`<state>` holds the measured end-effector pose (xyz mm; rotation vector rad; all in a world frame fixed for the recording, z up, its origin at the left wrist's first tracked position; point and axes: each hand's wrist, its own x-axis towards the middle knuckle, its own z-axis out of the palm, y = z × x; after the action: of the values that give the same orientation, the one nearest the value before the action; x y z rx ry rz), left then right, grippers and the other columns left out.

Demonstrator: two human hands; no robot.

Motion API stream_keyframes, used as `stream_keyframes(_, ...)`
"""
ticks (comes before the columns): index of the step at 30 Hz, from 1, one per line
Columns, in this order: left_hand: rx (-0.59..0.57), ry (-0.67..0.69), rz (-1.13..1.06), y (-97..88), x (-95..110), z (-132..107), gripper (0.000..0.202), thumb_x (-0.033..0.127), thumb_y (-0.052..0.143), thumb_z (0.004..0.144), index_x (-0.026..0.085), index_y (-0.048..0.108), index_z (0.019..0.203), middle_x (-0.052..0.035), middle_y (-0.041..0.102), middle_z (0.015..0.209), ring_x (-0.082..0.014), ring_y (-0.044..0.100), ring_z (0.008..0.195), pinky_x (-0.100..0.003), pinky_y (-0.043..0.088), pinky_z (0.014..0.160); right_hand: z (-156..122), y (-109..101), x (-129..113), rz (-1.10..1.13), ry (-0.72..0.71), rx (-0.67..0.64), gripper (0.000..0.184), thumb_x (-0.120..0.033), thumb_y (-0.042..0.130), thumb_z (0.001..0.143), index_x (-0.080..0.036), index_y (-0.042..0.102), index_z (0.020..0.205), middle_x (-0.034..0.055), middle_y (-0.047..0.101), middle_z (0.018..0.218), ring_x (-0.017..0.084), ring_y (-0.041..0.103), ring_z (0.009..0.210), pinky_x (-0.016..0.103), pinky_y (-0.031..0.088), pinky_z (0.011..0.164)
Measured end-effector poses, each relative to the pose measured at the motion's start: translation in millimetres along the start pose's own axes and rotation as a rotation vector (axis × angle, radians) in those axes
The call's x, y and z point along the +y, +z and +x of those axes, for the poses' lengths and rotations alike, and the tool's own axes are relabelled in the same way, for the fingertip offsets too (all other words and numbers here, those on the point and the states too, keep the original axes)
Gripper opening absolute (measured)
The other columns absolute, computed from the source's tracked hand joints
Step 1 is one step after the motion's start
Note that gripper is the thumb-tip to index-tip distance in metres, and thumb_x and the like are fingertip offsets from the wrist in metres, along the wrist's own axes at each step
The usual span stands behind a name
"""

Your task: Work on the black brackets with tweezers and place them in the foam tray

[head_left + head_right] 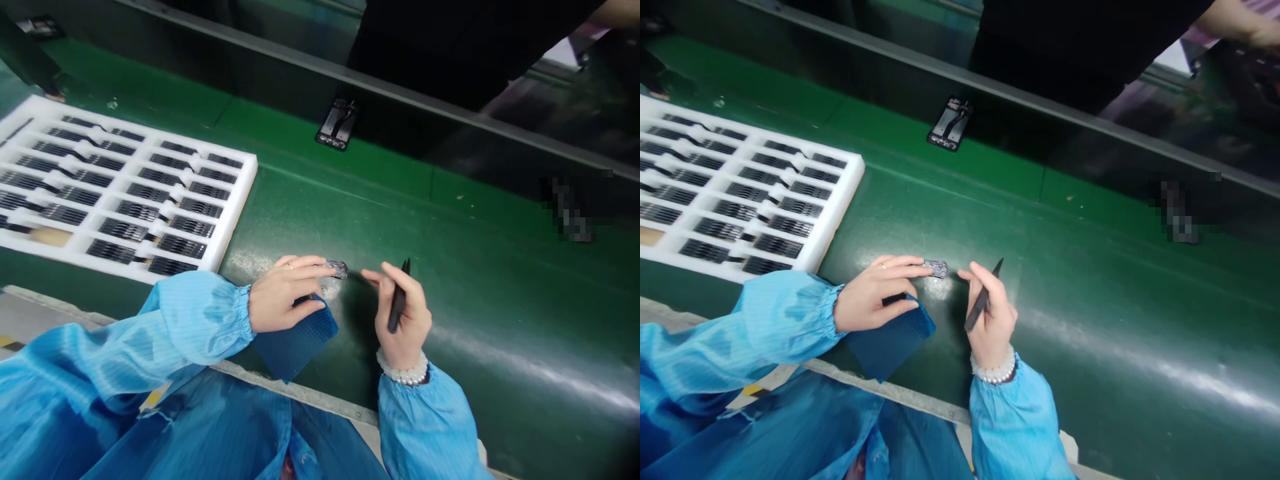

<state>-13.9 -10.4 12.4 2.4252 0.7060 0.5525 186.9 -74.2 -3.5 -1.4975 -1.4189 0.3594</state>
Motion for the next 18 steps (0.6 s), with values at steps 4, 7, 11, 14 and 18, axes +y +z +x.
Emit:
stream_keyframes(4,0.078,-0.055,0.025,0.3,-7.0,1.7,0.016,0.030,0.056,0.087,0.019,0.067,0.083,-0.0069,0.051,0.135,-0.0258,0.041,0.129,-0.043,0.032,0.103,17.6,2.2,5.0,-0.137,-0.270,-0.242,0.026,-0.020,0.063,0.082,-0.023,0.055,0.107,0.0093,0.066,0.112,0.024,0.058,0.113,0.045,0.049,0.094)
stream_keyframes(7,0.053,-0.116,0.024,1.7,-11.9,4.4,0.013,0.029,0.059,0.084,0.019,0.068,0.081,-0.0072,0.055,0.130,-0.0265,0.044,0.125,-0.044,0.034,0.100,26.1,9.2,4.8,-0.166,-0.324,-0.354,0.020,-0.018,0.060,0.084,-0.023,0.053,0.102,0.0087,0.066,0.104,0.023,0.060,0.104,0.042,0.051,0.089)
stream_keyframes(11,0.017,-0.130,-0.011,3.2,-14.0,6.3,0.010,0.026,0.061,0.083,0.019,0.066,0.082,-0.0049,0.062,0.115,-0.0223,0.051,0.113,-0.039,0.036,0.094,22.8,10.7,-0.8,-0.175,-0.300,-0.413,0.013,-0.018,0.056,0.087,-0.024,0.051,0.097,0.0055,0.066,0.095,0.019,0.064,0.089,0.034,0.053,0.078)
stream_keyframes(14,-0.005,-0.114,-0.013,3.8,-13.3,6.0,0.011,0.028,0.061,0.083,0.019,0.067,0.083,-0.0044,0.062,0.111,-0.0214,0.052,0.108,-0.038,0.037,0.091,15.9,2.9,-4.4,-0.179,-0.280,-0.412,0.015,-0.020,0.057,0.087,-0.024,0.049,0.098,0.0051,0.066,0.095,0.018,0.066,0.088,0.031,0.054,0.076)
stream_keyframes(18,-0.023,-0.103,-0.016,4.6,-13.7,5.1,0.012,0.029,0.062,0.083,0.018,0.067,0.082,-0.0052,0.062,0.109,-0.0221,0.052,0.106,-0.037,0.037,0.090,14.0,-11.9,0.5,-0.226,-0.248,-0.314,0.016,-0.024,0.059,0.085,-0.024,0.049,0.097,0.0048,0.068,0.095,0.017,0.068,0.087,0.029,0.054,0.073)
